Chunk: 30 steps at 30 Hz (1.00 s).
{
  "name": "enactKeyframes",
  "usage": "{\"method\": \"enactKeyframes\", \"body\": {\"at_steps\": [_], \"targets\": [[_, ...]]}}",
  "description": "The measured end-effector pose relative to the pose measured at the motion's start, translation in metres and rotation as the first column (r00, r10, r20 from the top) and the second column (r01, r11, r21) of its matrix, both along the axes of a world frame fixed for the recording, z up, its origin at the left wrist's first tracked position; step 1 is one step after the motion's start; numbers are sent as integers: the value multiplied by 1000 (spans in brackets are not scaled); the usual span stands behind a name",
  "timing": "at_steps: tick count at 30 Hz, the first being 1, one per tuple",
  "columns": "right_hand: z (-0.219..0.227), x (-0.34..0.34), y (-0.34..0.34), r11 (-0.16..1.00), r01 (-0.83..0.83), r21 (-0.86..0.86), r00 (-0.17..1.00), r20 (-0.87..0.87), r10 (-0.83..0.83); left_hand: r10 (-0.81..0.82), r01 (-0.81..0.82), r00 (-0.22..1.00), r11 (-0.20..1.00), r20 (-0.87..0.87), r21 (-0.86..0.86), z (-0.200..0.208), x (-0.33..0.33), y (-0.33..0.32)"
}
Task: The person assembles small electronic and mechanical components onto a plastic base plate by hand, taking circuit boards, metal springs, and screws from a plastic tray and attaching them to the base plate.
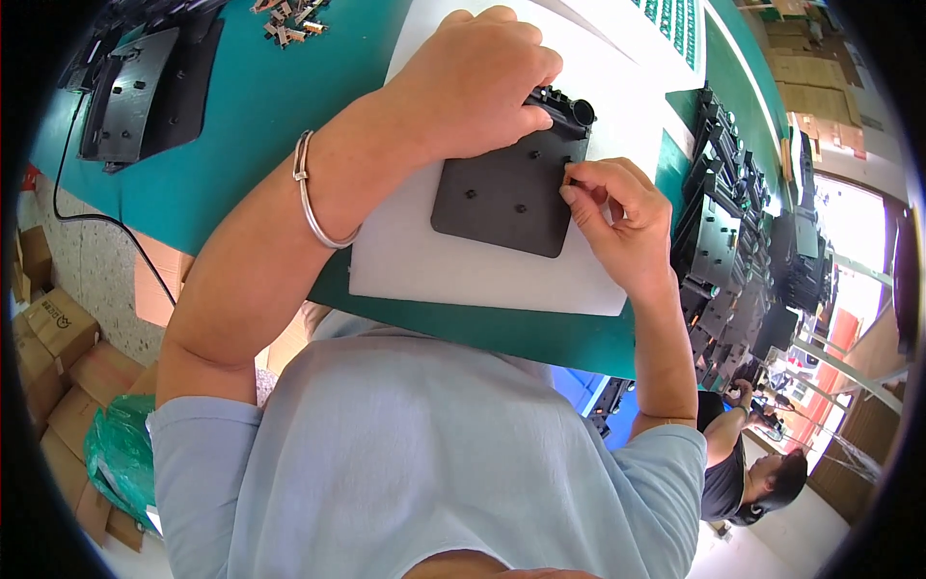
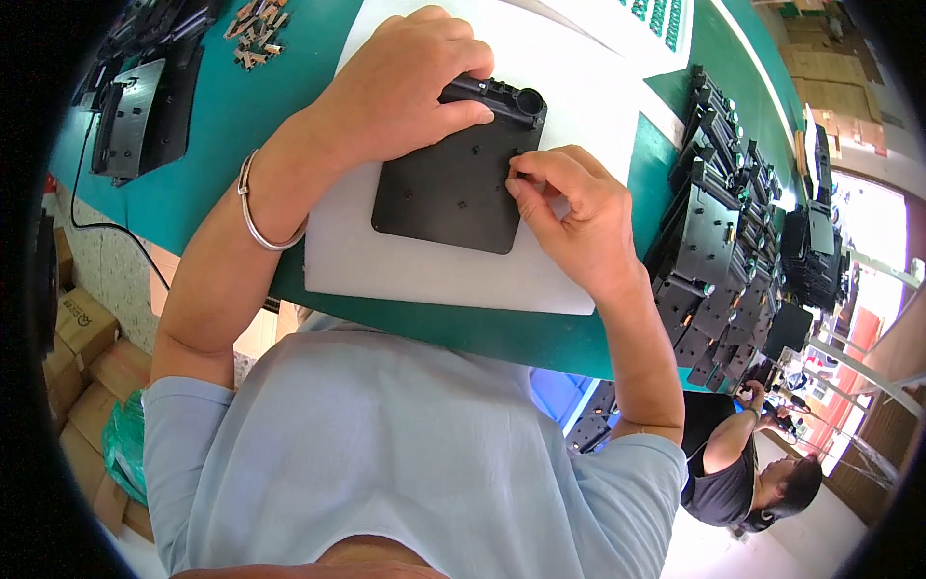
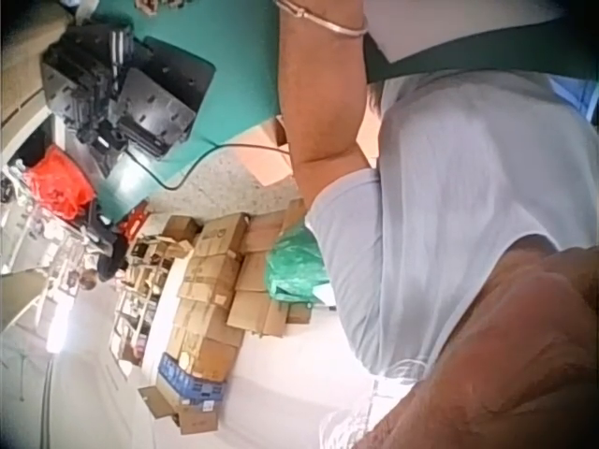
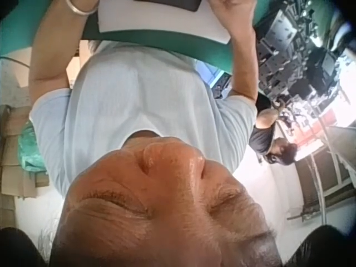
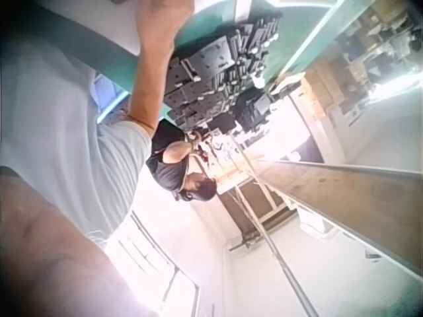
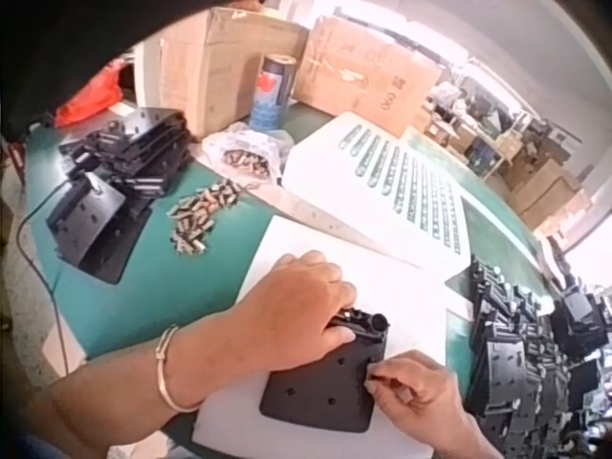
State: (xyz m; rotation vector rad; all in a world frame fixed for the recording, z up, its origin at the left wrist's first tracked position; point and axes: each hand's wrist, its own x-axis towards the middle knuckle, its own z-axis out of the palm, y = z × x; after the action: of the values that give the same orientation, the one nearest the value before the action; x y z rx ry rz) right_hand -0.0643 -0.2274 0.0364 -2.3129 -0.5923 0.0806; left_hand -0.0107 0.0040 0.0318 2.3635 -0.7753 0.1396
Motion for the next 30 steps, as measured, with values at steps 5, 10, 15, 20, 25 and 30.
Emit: {"method": "enactKeyframes", "body": {"at_steps": [5, 10, 15, 20, 25, 30], "targets": [[5, 0, -1, 998, 31, -50, 999, -20, -32, -4, 4, 1000, 1000, -9, 22, -2, 1, -2], [5, 3, -3, 999, -21, -36, 999, -30, 20, 80, -70, 976, 996, 201, -60, -28, 1, -8], [4, 2, 0, 999, -11, -49, 1000, -30, 9, 79, -67, 977, 996, 199, -65, -30, 2, -8], [0, 2, 3, 998, 62, -32, 998, -14, -62, 89, -79, 978, 995, 191, -56, -28, 4, -8], [4, 0, 4, 998, 33, -45, 999, -12, -33, 108, -102, 969, 994, 221, -40, -24, 2, -7], [13, 2, 5, 989, -49, -141, 998, 34, 55, 116, -117, 975, 993, 192, -5, -27, -2, -13]]}}
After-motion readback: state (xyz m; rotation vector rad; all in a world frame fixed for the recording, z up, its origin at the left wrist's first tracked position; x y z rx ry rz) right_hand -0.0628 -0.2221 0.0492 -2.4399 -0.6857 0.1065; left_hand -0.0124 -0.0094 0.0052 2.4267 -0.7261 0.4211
